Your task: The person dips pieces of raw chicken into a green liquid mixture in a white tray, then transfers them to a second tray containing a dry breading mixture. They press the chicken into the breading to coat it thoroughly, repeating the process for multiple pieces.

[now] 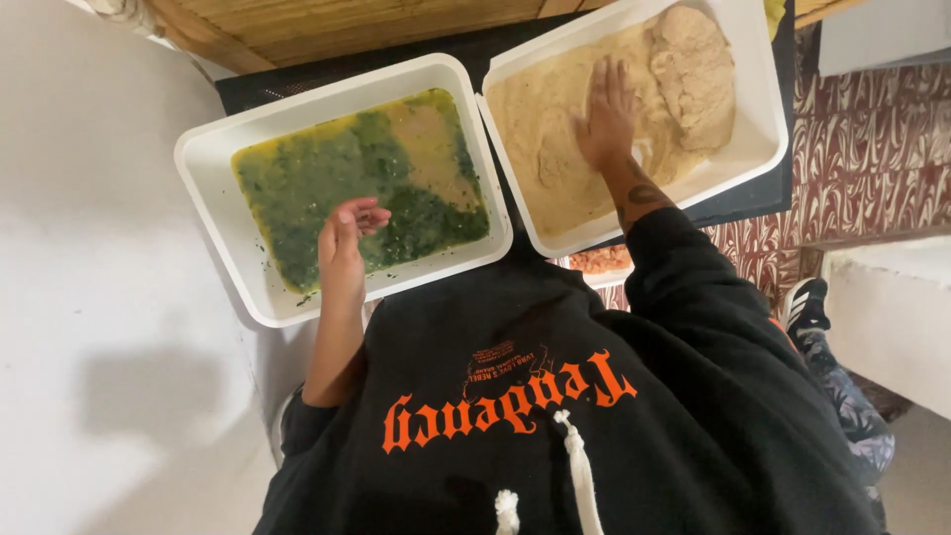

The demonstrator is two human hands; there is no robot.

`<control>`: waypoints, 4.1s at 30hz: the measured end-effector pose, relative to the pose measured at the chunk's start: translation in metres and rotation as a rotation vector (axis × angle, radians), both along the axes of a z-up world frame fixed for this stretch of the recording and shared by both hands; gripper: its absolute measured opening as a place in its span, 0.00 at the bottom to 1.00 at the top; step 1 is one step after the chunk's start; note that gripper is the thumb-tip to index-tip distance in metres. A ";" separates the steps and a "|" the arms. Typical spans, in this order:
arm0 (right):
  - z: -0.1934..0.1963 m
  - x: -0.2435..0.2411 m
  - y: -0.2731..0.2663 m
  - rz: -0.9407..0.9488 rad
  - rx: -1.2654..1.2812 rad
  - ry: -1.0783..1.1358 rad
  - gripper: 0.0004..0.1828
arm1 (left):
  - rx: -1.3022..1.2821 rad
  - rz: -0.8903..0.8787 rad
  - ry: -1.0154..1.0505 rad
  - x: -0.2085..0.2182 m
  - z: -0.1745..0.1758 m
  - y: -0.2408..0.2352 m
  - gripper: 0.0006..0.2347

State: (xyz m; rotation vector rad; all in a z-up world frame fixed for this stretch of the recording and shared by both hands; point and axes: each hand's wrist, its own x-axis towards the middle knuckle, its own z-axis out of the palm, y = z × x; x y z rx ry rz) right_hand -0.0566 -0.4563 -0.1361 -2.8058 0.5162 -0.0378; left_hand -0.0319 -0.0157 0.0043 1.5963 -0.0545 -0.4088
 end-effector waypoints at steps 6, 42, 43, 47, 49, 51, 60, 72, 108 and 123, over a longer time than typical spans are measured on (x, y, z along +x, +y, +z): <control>-0.024 0.014 -0.004 -0.067 -0.001 -0.382 0.48 | 0.028 0.049 0.008 -0.002 -0.006 0.011 0.23; -0.008 -0.107 0.046 0.559 0.350 0.775 0.24 | -0.085 0.154 -0.053 -0.002 -0.020 0.012 0.21; -0.009 -0.108 0.055 0.518 0.321 0.684 0.23 | -0.088 0.152 -0.054 -0.002 -0.020 0.011 0.21; 0.016 -0.107 0.076 0.455 -0.106 0.299 0.13 | -0.085 0.105 -0.060 0.002 -0.010 0.004 0.22; 0.014 -0.112 0.080 0.418 0.083 0.403 0.15 | -0.088 0.090 -0.061 0.004 -0.014 0.002 0.22; 0.011 -0.113 0.084 0.372 0.277 0.505 0.18 | -0.090 0.069 -0.059 0.005 -0.017 -0.001 0.22; 0.028 -0.030 0.052 -0.024 0.277 -0.115 0.31 | -0.037 -0.002 0.002 0.007 -0.012 -0.004 0.24; -0.008 0.022 0.047 -0.074 0.003 -0.213 0.41 | 0.030 0.054 0.032 -0.003 -0.015 0.001 0.23; 0.000 0.021 0.017 0.246 0.041 -0.286 0.48 | 0.077 0.100 0.049 -0.006 -0.006 0.011 0.23; -0.025 -0.010 0.003 0.110 0.000 -0.194 0.42 | 0.072 0.120 0.031 0.003 -0.015 0.016 0.24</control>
